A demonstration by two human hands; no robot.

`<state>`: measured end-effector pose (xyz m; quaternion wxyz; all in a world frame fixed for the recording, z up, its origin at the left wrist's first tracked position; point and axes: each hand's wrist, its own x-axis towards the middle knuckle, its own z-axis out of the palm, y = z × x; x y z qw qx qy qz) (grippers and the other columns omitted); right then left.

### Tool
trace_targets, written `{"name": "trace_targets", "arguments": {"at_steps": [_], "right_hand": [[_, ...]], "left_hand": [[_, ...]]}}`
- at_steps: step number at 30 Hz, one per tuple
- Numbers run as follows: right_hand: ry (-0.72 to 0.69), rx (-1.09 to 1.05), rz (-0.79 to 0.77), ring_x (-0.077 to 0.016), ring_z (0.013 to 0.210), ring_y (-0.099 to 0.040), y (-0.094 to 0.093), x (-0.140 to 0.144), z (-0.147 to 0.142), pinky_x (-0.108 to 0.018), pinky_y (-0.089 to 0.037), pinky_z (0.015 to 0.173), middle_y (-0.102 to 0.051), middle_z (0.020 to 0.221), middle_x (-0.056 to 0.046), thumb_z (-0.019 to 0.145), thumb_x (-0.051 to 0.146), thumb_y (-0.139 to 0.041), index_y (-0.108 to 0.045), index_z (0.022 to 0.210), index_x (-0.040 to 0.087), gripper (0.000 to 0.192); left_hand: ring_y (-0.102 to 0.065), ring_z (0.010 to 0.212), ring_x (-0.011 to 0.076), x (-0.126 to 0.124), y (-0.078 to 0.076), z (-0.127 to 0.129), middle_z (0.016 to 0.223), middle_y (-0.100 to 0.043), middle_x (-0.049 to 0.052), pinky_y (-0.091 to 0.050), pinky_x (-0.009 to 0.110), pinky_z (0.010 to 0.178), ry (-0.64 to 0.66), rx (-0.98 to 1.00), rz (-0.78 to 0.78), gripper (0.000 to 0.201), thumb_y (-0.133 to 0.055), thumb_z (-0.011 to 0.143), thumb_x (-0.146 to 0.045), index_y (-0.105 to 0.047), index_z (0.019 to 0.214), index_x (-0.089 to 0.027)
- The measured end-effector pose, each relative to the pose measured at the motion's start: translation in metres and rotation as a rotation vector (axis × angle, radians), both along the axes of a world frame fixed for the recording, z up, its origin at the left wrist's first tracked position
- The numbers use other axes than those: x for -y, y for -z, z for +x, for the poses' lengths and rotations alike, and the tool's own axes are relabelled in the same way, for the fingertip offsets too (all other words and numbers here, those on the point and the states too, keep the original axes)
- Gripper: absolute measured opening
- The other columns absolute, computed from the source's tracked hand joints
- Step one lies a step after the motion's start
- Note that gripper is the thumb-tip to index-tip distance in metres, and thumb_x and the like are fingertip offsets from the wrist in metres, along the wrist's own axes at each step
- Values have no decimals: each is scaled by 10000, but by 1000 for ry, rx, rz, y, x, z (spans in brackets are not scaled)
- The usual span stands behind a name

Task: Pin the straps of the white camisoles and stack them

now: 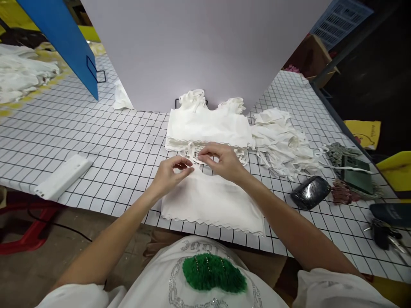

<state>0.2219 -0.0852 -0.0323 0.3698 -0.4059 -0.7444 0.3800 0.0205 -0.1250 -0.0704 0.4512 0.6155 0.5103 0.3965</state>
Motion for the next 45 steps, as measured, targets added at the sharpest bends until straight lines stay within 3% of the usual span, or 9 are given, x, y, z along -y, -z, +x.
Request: {"name": "trace_targets", "arguments": {"at_steps": [4, 7, 12, 18, 25, 35, 45], "right_hand": [[76, -139, -211, -197, 772, -627, 9, -1, 16, -368, -482, 746, -696, 777, -38, 811, 355, -708, -712, 790, 207, 149], [41, -97, -264, -194, 770, -622, 24, 0, 23, -364, -471, 743, -697, 776, -35, 796, 341, -713, -717, 786, 207, 135], [-47, 116, -187, -176, 771, -589, 48, 4, 29, -324, -423, 709, -694, 805, -30, 825, 276, -661, -715, 771, 216, 97], [-202, 233, -143, -176, 764, -595, 58, 5, 39, -325, -445, 724, -679, 828, -40, 871, 242, -604, -676, 797, 202, 111], [-292, 264, 31, -183, 793, -576, 64, 10, 41, -336, -449, 752, -659, 823, -47, 928, 181, -517, -625, 824, 195, 150], [-463, 352, 85, -207, 885, -486, 59, 5, 41, -362, -430, 814, -607, 820, -67, 953, 113, -467, -616, 816, 170, 211], [-259, 88, 64, -184, 831, -517, 72, 22, 28, -354, -451, 778, -634, 771, -31, 935, 148, -565, -623, 825, 188, 131]], "left_hand": [[-583, 941, 262, 4, 22, -8, 934, -708, 50, -416, 432, 876, 94, -464, 79, 219, -802, 737, -317, -686, 891, -213], [-548, 942, 258, 4, 29, -6, 916, -675, 33, -351, 428, 893, 145, -583, 108, 212, -793, 758, -345, -669, 870, -214], [-560, 885, 232, 0, 25, 9, 832, -673, 0, -288, 436, 932, 231, -534, 106, 197, -789, 752, -298, -617, 777, -204], [-537, 680, 188, 3, 29, 23, 596, -558, -51, -273, 461, 967, 210, -511, 52, 164, -802, 738, -292, -683, 820, -214], [-612, 878, 214, 15, 25, 25, 876, -715, 1, -283, 429, 952, 187, -467, 80, 28, -688, 830, -201, -674, 810, -213], [-554, 676, 140, 23, 37, 29, 685, -663, -45, -325, 399, 896, 145, -397, 112, 61, -726, 845, -212, -764, 806, -241], [-535, 652, 133, 24, 46, 28, 637, -618, -55, -325, 384, 845, 120, -327, 230, 106, -714, 860, -207, -717, 754, -214]]}}
